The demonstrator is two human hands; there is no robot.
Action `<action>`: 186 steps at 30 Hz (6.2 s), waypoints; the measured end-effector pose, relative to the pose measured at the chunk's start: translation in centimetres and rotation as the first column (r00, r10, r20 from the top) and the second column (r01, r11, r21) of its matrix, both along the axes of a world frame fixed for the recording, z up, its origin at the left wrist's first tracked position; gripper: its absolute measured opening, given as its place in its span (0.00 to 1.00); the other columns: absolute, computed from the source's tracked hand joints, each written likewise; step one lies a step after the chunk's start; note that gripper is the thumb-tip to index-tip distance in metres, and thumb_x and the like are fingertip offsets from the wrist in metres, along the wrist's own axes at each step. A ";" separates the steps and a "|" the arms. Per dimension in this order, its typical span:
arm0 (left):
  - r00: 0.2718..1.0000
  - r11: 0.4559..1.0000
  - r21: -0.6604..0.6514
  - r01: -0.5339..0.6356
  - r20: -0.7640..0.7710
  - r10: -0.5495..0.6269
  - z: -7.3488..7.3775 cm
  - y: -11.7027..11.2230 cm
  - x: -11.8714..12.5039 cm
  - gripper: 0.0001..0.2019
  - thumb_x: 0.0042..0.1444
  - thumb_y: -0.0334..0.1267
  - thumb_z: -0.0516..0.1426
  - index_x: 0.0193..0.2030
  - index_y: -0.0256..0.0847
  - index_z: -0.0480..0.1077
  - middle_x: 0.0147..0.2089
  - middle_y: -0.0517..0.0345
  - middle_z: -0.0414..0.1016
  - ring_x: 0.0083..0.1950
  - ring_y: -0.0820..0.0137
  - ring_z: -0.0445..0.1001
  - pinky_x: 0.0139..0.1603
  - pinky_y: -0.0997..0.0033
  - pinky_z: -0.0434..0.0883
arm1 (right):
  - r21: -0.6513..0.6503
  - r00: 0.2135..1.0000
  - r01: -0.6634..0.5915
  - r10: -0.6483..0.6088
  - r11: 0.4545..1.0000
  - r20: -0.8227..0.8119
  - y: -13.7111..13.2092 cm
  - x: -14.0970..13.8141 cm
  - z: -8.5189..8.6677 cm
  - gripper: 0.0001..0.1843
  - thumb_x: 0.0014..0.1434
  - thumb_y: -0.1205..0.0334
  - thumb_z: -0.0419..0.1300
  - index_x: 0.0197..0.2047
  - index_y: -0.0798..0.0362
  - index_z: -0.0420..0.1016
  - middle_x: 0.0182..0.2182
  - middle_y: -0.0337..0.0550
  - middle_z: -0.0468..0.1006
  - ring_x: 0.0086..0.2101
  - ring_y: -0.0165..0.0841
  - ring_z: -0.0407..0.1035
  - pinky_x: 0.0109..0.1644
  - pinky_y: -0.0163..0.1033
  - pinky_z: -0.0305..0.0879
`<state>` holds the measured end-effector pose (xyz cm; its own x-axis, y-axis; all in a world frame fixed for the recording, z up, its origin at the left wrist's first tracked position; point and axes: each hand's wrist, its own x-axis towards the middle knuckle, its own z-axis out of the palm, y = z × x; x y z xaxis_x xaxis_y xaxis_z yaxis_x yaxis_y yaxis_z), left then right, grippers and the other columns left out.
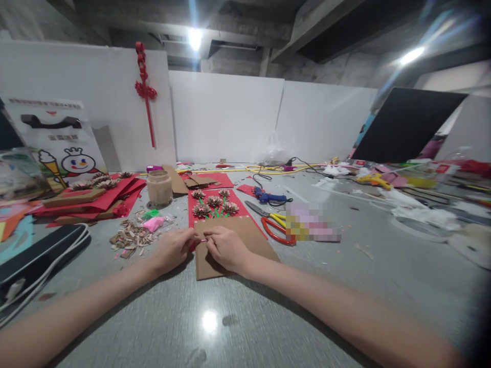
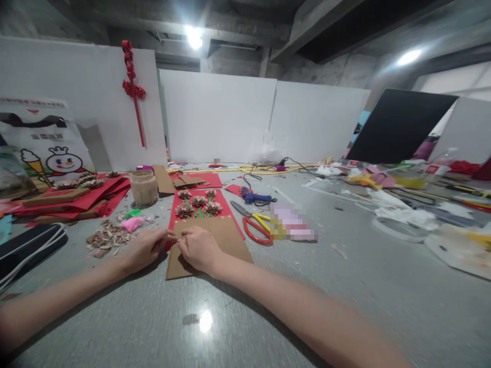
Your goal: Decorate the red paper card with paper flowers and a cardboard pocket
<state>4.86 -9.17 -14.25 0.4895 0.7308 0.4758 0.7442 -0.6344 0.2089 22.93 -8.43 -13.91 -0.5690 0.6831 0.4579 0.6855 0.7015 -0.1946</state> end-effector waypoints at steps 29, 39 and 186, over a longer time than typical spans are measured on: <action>0.994 0.998 0.023 -0.062 -0.086 0.064 0.5 -0.4 0.4 0.08 0.52 0.28 0.46 0.30 0.40 0.65 0.31 0.54 0.75 0.31 0.69 0.72 0.28 0.74 0.64 | 0.007 0.996 -0.081 0.081 0.997 -0.044 -0.1 0.0 -0.1 0.16 0.56 0.69 0.46 0.35 0.57 0.76 0.41 0.46 0.75 0.40 0.30 0.69 0.46 0.34 0.63; 0.987 0.988 -0.026 -0.149 -0.058 0.148 0.6 -0.4 0.5 0.09 0.55 0.32 0.44 0.28 0.40 0.62 0.27 0.54 0.72 0.29 0.68 0.70 0.29 0.72 0.62 | 0.014 0.997 -0.060 0.060 0.998 -0.049 0.1 0.0 -0.3 0.17 0.58 0.67 0.44 0.35 0.58 0.75 0.41 0.46 0.75 0.40 0.30 0.69 0.46 0.34 0.62; 0.945 0.993 -0.119 -0.013 -0.326 -0.026 17.2 5.6 3.7 0.08 0.44 0.32 0.54 0.31 0.39 0.72 0.26 0.60 0.71 0.26 0.76 0.65 0.27 0.77 0.59 | 0.109 0.975 0.165 -0.179 0.980 0.131 4.2 0.2 14.0 0.11 0.54 0.65 0.54 0.30 0.56 0.78 0.26 0.46 0.74 0.27 0.27 0.64 0.29 0.32 0.52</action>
